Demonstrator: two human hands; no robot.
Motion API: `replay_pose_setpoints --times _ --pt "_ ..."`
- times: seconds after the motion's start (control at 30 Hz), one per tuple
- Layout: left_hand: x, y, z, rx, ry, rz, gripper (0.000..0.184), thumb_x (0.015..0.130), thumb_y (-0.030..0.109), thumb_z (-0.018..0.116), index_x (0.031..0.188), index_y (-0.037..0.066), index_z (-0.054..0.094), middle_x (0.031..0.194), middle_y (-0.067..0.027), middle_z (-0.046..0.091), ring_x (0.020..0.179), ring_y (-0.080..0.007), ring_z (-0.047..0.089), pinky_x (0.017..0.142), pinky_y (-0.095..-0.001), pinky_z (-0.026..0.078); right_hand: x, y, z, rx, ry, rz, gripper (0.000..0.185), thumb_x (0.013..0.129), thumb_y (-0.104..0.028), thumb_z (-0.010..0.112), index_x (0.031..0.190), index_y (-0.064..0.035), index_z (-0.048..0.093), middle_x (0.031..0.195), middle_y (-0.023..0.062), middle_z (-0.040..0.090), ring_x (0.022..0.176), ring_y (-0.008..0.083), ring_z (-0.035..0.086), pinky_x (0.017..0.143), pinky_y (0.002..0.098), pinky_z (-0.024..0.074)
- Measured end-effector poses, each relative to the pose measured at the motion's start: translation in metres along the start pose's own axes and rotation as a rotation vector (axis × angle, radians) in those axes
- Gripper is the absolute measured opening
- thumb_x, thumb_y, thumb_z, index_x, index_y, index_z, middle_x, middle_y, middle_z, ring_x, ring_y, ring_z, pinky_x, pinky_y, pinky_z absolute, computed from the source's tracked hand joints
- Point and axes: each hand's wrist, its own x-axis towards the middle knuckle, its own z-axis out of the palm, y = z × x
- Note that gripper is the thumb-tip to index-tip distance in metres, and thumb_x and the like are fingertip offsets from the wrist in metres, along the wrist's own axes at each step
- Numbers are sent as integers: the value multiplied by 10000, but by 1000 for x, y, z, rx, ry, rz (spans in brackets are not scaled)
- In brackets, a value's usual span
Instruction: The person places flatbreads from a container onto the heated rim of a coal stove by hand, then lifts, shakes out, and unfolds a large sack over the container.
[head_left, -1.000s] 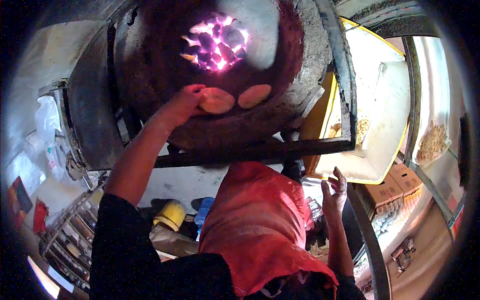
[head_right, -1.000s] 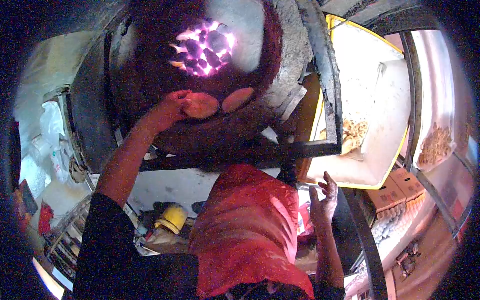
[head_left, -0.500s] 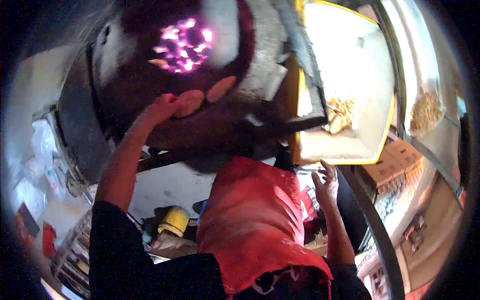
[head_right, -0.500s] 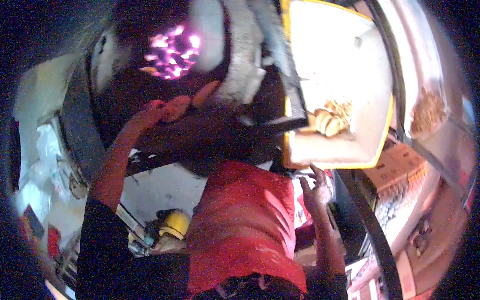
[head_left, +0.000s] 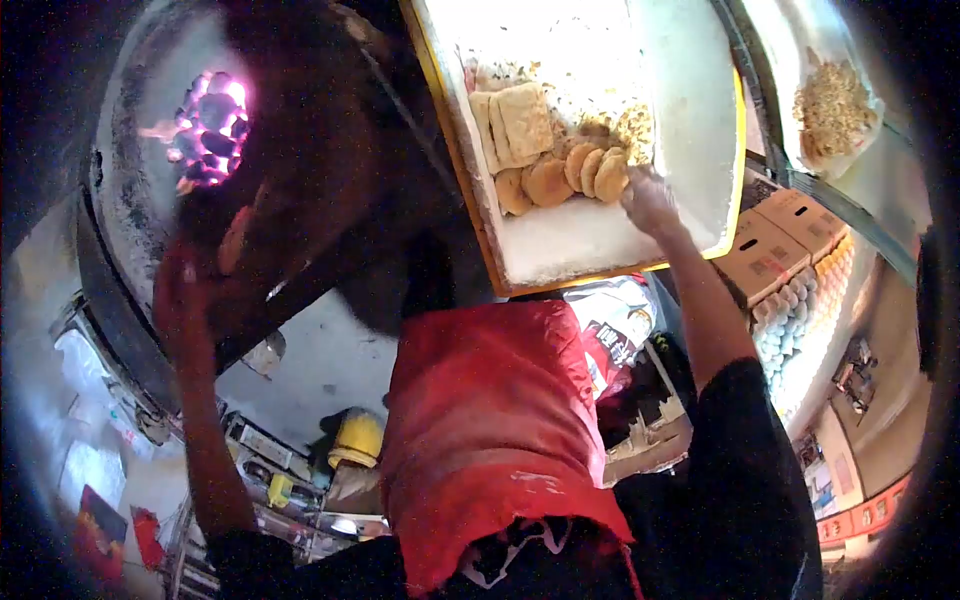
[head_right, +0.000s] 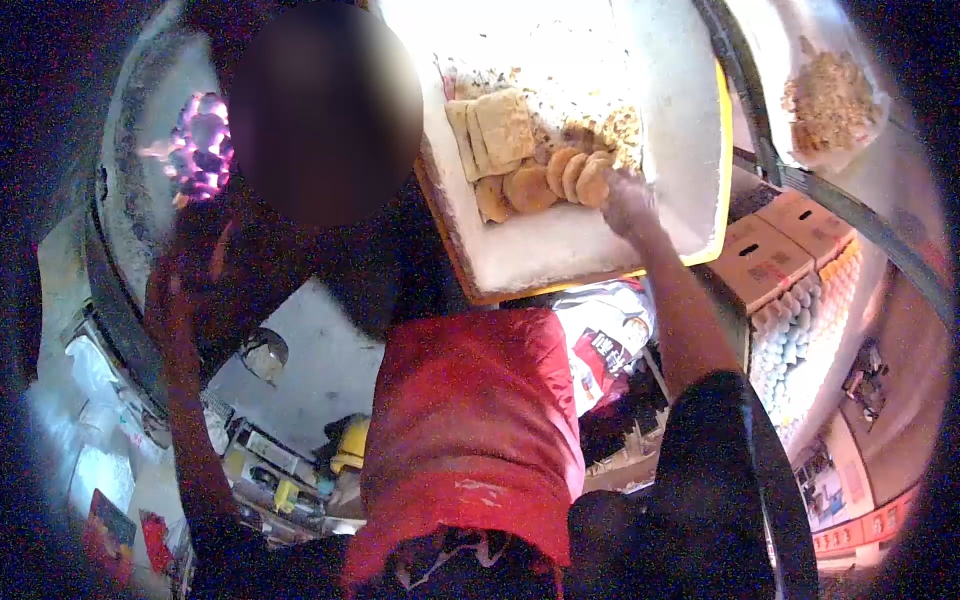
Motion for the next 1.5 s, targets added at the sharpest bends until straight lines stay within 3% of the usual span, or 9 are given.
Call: replay_pose_setpoints --times 0.1,0.23,0.43,0.7,0.73,0.9,1.0,1.23,1.5 --pt "-96 66 8 -32 -151 250 363 970 325 498 1167 38 601 1112 -121 643 1063 -288 582 952 -415 442 39 30 23 -172 -43 -223 652 778 -15 547 1410 -90 403 1376 145 484 1219 361 477 1039 445 396" --pt "-154 121 62 -8 -518 435 248 916 199 550 1097 43 616 1075 -135 652 1034 -316 595 926 -428 460 39 23 8 -340 -11 -416 519 820 -72 554 1335 -96 491 1266 137 563 1154 349 537 986 466 437" --pt "-182 157 140 -342 -832 171 296 912 160 572 1181 38 597 1071 -117 662 1043 -291 609 888 -362 501 4 49 -17 -244 -72 -259 253 833 -91 553 1080 -79 606 1086 128 613 1073 355 563 903 480 458" --pt "-154 234 178 -1216 -1018 -757 494 946 274 593 1353 44 436 1176 -132 597 1021 -201 617 922 -356 497 -116 -45 -93 107 428 -363 174 834 -135 661 975 -39 624 941 133 605 827 333 574 682 452 455" --pt "-150 239 175 -1227 -1005 -749 494 946 274 593 1353 44 436 1176 -132 597 1021 -201 617 922 -356 497 -131 -73 -120 -85 616 -685 222 813 -96 670 1027 -46 638 944 118 589 818 308 581 665 453 456" --pt "-128 232 106 -1513 -843 -455 484 936 216 610 1339 9 439 1110 -102 618 1010 -154 597 875 -326 508 -183 -182 -164 -95 735 -805 317 743 -130 717 1059 -123 689 999 61 600 949 241 623 855 487 447" --pt "-111 195 46 -1349 -683 -334 496 903 201 643 1322 22 447 1183 -94 585 1084 -167 569 953 -333 481 -179 -246 -172 -48 733 -840 290 748 -157 743 1035 -184 708 1051 59 601 988 246 615 980 504 369" --pt "-13 14 -72 -828 -45 0 482 894 67 603 1343 30 433 1225 -111 575 1130 -187 551 970 -344 470 -162 -327 -143 273 555 -773 484 719 -189 808 1165 -150 625 1161 105 559 1008 292 568 868 479 453" --pt "93 -122 -39 -161 -268 -84 484 780 134 607 1241 2 547 1157 -180 633 1088 -285 609 949 -357 474 -180 -325 -96 486 229 -302 330 807 -39 691 1134 -27 642 1046 141 627 906 249 633 832 341 502"
